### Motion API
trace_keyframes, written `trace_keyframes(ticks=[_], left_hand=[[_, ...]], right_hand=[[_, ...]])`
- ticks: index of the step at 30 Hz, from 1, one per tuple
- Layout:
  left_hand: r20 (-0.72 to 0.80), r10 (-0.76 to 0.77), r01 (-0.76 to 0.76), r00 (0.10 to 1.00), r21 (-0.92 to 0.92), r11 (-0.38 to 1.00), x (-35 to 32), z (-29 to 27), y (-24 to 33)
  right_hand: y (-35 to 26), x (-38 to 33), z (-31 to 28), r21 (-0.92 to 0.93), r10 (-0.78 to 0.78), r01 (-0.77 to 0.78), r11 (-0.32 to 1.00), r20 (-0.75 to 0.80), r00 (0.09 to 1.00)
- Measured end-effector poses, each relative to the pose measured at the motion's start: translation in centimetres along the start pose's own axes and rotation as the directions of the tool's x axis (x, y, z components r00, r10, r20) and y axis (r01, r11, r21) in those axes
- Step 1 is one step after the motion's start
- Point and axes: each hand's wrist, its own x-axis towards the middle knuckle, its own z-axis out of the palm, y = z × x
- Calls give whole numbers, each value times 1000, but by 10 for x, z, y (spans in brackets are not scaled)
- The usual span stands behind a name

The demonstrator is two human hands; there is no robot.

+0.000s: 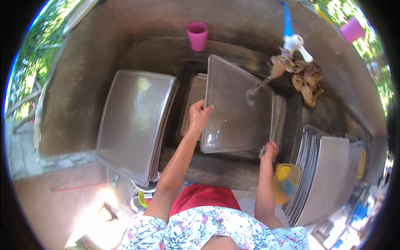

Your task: The person washes multiple metal trays in a concrete sink using a scrubber and running water. They scrub each tray, rinse it, and place it into a stack of clean trays. The process is repeated for several trays.

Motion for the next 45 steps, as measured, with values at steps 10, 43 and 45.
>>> trace_keyframes(ticks=[10, 43, 45], left_hand=[[-585, -104, -147, 805, -366, 919, -161, -182, -34], [-222, 145, 93, 964, 794, 600, 46, -14, -218], [-181, 157, 69, 971, 838, 542, 47, -10, -219]], right_hand=[[5, -113, 94, 15, 248, -310, 951, 562, 789], [51, 83, 111, -301, -576, 869, -394, 817, 22], [22, 133, 131, -636, -612, 741, -214, 679, 406]])
